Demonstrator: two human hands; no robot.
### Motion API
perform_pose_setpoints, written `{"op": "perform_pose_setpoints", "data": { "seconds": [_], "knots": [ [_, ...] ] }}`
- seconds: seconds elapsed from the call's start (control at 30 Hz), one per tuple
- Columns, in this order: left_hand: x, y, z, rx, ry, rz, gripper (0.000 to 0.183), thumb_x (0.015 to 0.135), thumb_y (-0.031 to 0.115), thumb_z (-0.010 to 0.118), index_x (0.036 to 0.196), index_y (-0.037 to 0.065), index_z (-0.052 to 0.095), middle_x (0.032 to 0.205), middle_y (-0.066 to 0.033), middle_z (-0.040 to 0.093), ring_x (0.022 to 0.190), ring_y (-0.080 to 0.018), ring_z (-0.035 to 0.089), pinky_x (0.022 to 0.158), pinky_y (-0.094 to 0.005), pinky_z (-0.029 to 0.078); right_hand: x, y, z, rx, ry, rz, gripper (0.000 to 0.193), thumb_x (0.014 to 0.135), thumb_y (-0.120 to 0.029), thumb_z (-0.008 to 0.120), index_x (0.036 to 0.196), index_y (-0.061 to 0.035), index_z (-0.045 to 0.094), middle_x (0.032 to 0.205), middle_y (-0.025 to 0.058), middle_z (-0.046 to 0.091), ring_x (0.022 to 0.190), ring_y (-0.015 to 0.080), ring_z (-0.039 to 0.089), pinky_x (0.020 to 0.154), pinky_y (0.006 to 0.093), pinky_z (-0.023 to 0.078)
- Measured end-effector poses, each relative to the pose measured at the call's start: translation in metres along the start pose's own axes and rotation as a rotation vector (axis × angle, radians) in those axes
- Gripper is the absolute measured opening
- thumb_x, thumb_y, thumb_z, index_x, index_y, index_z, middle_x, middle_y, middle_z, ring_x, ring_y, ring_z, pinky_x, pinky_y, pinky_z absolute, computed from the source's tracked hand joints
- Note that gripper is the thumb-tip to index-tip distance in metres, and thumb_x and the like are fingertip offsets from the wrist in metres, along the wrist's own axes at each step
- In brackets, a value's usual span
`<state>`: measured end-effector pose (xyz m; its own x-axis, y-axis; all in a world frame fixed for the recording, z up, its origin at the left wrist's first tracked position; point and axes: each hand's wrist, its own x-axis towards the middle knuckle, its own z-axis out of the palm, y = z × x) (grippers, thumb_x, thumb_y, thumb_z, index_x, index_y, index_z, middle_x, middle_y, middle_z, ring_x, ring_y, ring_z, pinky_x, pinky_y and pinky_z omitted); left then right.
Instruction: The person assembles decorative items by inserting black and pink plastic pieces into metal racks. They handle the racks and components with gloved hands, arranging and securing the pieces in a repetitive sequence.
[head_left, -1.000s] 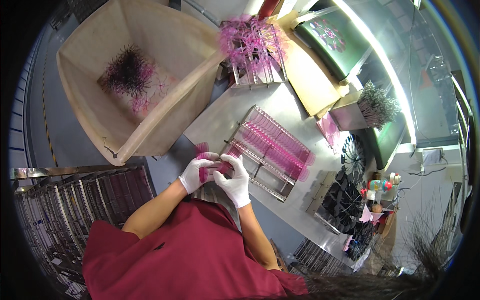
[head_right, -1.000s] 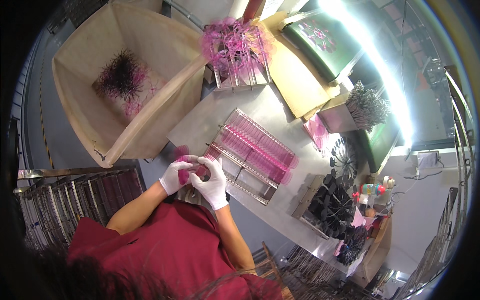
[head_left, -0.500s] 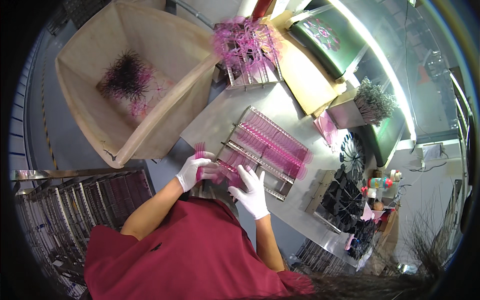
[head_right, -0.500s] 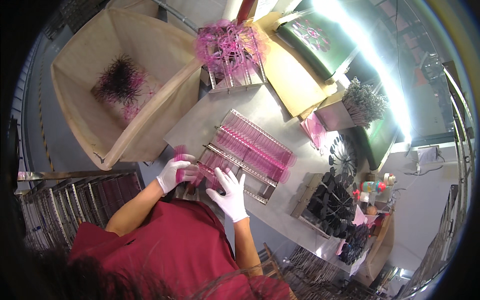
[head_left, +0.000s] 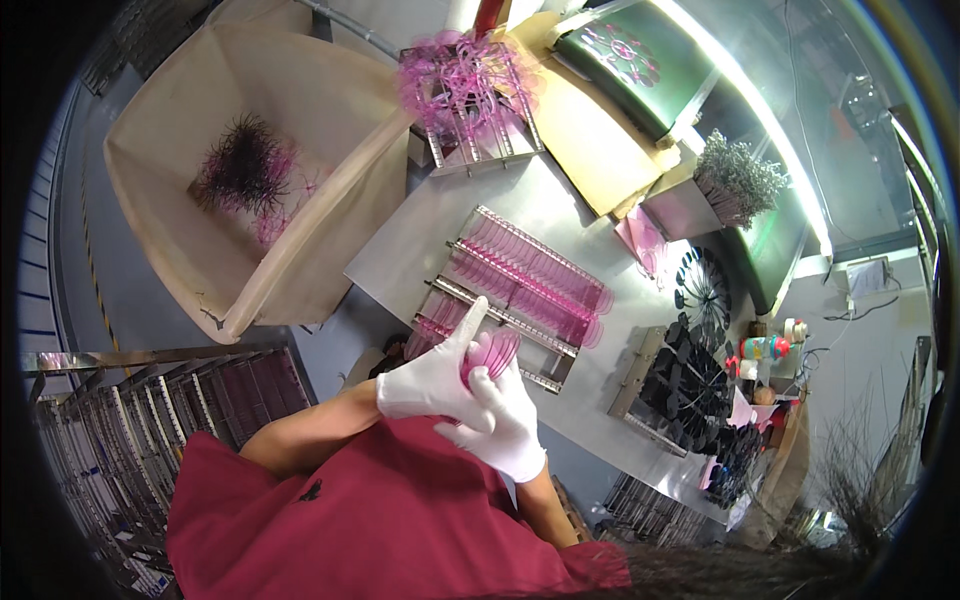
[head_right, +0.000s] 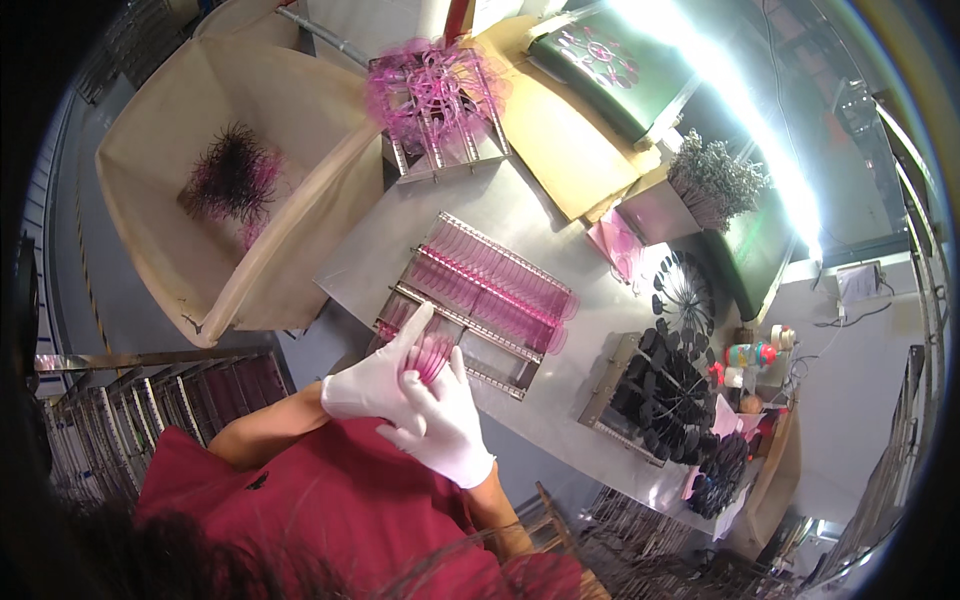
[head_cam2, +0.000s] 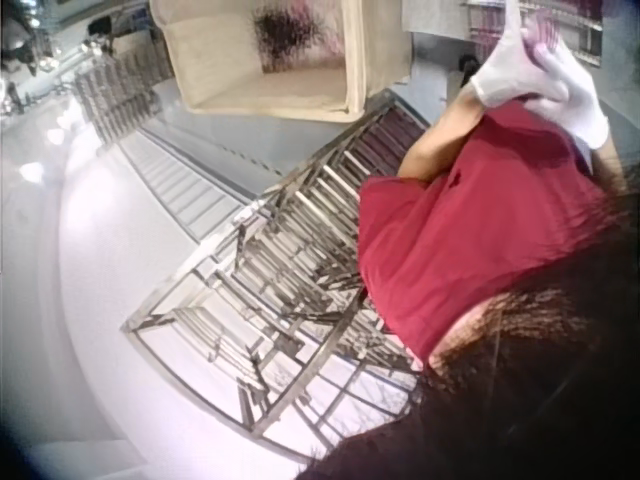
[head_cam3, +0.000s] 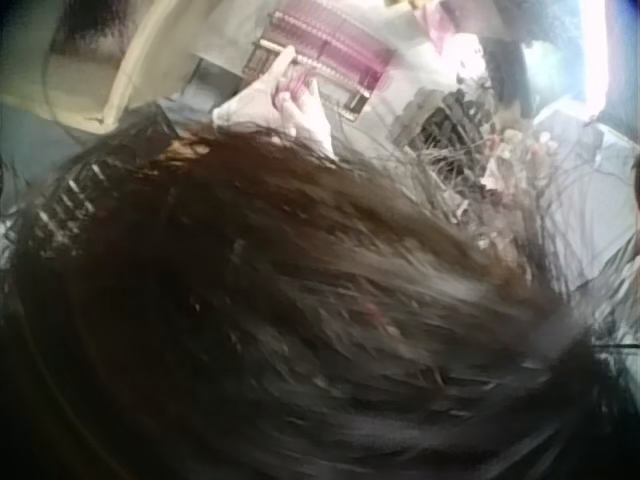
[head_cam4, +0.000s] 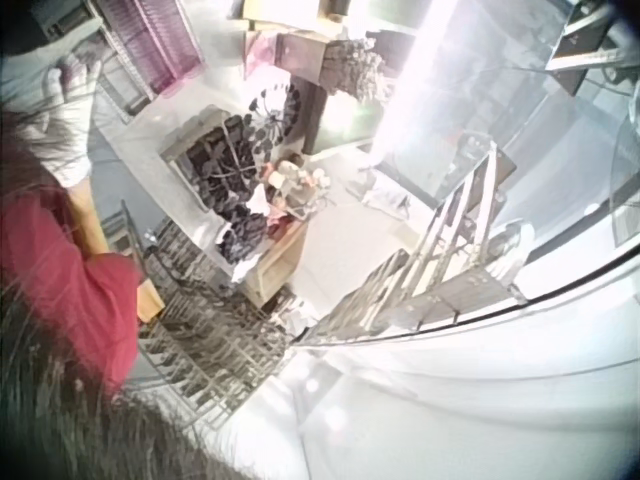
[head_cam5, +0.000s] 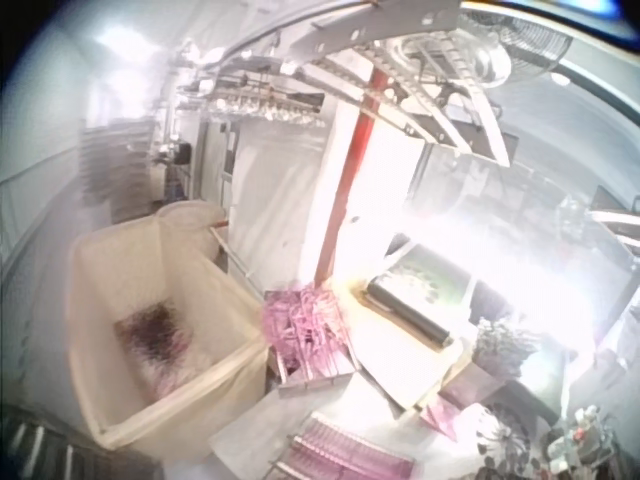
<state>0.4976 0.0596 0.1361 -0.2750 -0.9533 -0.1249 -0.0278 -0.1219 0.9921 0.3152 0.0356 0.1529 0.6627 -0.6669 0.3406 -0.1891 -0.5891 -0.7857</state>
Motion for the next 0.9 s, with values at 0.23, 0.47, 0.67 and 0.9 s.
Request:
{"op": "perform_pose_setpoints", "data": {
  "seconds": [0.23,0.47,0.67,0.9],
  "knots": [
    [-0.003,0.01,0.012,0.205,0.084,-0.194,0.104,0.089,0.023,0.086,0.167,-0.001,0.021,0.134,-0.0166,0.068,0.1,-0.0246,0.075,0.084,-0.0383,0.062,-0.054,0.037,-0.021,0.783,0.321,0.432,0.065,0.084,0.016,0.065,0.145,-0.002,0.055,0.149,0.0183,0.061,0.138,0.0265,0.06,0.115,0.0463,0.05],
    [-0.005,-0.053,-0.07,1.387,-0.118,0.446,0.07,0.085,0.046,0.08,0.144,0.014,0.062,0.154,-0.012,0.059,0.148,-0.0311,0.051,0.123,-0.0561,0.037,-0.047,0.13,0.052,0.436,0.152,0.522,0.048,0.087,-0.003,0.079,0.132,-0.0013,0.064,0.131,0.0067,0.07,0.123,0.0164,0.065,0.127,0.0443,0.035],
    [0.0,-0.064,-0.075,1.337,-0.212,0.427,0.08,0.089,0.051,0.077,0.153,0.009,0.055,0.162,-0.0137,0.051,0.151,-0.0312,0.048,0.127,-0.0505,0.034,-0.019,0.099,0.052,0.011,0.045,0.284,0.041,0.077,-0.016,0.084,0.115,-0.0108,0.07,0.114,0.0071,0.072,0.117,0.0293,0.069,0.13,0.0628,0.022],
    [0.018,-0.049,-0.077,1.28,-0.25,0.431,0.095,0.085,0.058,0.077,0.156,0.001,0.049,0.157,-0.0169,0.055,0.151,-0.0326,0.048,0.128,-0.0517,0.031,-0.017,0.09,0.054,-0.157,0.016,0.276,0.045,0.077,-0.021,0.088,0.117,-0.0091,0.07,0.113,0.0107,0.071,0.117,0.0324,0.068,0.125,0.0693,0.024]
  ]
}}
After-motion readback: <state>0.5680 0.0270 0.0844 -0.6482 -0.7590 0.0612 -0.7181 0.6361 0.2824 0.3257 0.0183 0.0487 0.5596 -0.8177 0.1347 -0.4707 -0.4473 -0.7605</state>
